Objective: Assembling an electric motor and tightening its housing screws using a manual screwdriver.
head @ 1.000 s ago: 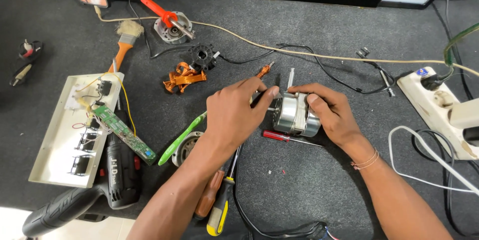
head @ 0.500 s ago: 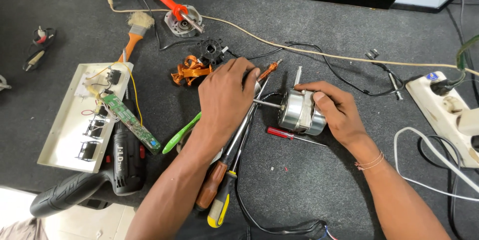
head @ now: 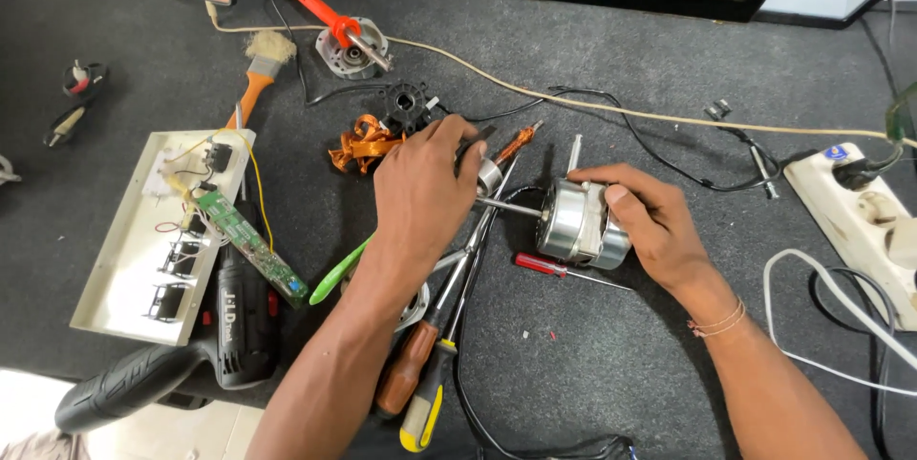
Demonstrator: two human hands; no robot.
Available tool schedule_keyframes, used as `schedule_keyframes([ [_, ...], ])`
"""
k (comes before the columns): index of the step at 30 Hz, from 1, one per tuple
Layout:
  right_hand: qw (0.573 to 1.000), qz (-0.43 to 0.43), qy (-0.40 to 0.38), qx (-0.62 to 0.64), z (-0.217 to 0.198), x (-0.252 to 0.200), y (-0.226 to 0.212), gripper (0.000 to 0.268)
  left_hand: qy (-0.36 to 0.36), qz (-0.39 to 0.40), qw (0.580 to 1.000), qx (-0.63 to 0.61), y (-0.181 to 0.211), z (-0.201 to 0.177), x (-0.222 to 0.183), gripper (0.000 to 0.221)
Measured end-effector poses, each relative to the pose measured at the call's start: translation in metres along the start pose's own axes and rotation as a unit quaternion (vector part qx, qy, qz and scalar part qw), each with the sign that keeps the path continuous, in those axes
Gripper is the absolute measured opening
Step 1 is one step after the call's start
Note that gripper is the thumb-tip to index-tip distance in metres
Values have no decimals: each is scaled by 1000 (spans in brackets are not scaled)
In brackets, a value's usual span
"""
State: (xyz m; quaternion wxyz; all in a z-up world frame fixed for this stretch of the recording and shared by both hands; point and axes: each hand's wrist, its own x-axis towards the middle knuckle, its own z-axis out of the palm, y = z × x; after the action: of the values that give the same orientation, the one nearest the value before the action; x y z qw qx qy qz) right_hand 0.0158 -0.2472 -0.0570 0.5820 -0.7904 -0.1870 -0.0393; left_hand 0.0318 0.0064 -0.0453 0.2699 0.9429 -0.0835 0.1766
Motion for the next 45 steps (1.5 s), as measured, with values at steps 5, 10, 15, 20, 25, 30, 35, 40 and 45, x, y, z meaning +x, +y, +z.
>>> schedule_keyframes([
  [5,1000,-1,0,0,0,1,0,37,-11,-12,1000,-3,2,-3,2,16],
  [10,1000,-3,-3,-1,0,-1,-4,36,-17,-23,1000,-8,3,-1,2,19],
  [15,1000,-8,0,-4,0,-1,-2,36,-50,-32,998,-4,4,1,1,18],
  [20,1000,-13,-7,1,-1,1,-2,36,-68,-58,996,4,-2,8,2,21],
  [25,1000,-14,-3,-4,-1,-3,3,36,-135,-100,986,16,-1,-6,6,22],
  [30,1000,-23,-2,-13,0,-3,3,36,-141,-115,983,33,-4,-34,18,22],
  [35,999,-17,-16,-31,-4,0,1,37,-156,-81,982,64,6,-66,35,23],
  [40,999,5,-11,-32,-4,-3,1,37,-159,-84,983,38,-7,-35,42,25],
  [45,999,13,-14,-32,-1,-5,4,38,-164,-95,980,64,-15,-9,27,25],
])
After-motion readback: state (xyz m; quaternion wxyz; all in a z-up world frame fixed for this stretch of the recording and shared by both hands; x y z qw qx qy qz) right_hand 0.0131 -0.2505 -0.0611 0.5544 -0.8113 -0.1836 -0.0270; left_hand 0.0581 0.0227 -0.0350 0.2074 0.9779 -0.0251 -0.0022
